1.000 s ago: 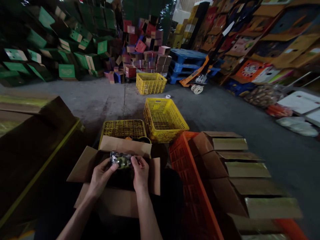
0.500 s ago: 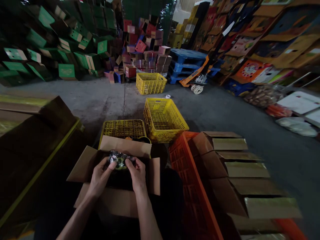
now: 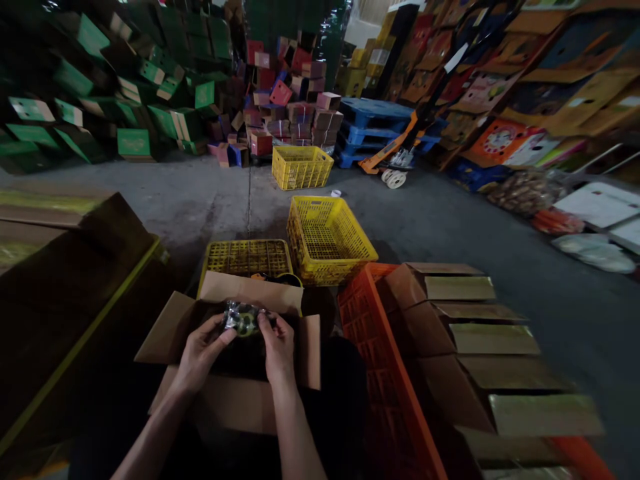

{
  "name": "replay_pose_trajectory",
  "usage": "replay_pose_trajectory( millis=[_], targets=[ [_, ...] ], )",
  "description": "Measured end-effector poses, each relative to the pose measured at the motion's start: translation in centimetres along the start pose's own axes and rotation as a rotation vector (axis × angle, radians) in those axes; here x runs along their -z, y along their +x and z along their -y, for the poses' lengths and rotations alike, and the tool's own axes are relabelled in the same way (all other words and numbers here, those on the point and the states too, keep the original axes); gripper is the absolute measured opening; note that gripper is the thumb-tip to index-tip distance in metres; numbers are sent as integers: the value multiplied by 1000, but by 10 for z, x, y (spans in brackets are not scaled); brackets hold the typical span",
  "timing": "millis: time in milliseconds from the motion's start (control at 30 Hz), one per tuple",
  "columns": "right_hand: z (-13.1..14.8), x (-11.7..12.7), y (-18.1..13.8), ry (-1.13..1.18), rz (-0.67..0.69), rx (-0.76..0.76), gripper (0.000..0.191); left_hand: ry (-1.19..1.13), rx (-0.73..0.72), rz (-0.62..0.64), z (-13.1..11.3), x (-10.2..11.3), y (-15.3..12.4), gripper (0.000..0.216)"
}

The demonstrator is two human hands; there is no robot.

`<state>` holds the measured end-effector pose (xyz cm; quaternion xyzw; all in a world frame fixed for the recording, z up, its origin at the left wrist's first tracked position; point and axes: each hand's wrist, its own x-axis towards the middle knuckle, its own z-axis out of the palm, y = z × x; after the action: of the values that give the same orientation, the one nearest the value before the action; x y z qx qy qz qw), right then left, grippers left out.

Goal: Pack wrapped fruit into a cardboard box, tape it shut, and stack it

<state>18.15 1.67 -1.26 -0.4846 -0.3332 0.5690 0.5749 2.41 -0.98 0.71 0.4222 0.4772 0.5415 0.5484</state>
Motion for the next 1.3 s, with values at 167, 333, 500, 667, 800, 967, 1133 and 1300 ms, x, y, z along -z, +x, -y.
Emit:
replay_pose_trajectory(
  millis=[167, 333, 500, 667, 800, 967, 1133, 1300],
  targets=[
    [-2, 1, 2, -22, -2, 13, 31, 29, -4, -10, -1, 0, -1, 41],
    [-1, 0, 3, -47, 24, 10, 30, 32, -12, -8, 1, 1, -2, 40],
    [11, -4, -1, -6, 57, 89, 56, 19, -45, -6, 3, 2, -2, 42],
    [10, -2, -1, -83, 78, 64, 29, -9, -25, -18, 2, 1, -1, 45],
    [5, -1, -1, -42, 67, 56, 25, -30, -27, -33, -1, 1, -1, 53],
    [9, -3, -2, -96, 96, 62, 27, -6, -18, 72, -3, 1, -3, 55],
    [15, -5, -6, -163, 165, 155, 37, 131, -46, 110, -8, 0, -5, 46],
    [14, -4, -8, -242, 124, 149, 21, 227, -24, 137, -10, 1, -5, 43]
  ],
)
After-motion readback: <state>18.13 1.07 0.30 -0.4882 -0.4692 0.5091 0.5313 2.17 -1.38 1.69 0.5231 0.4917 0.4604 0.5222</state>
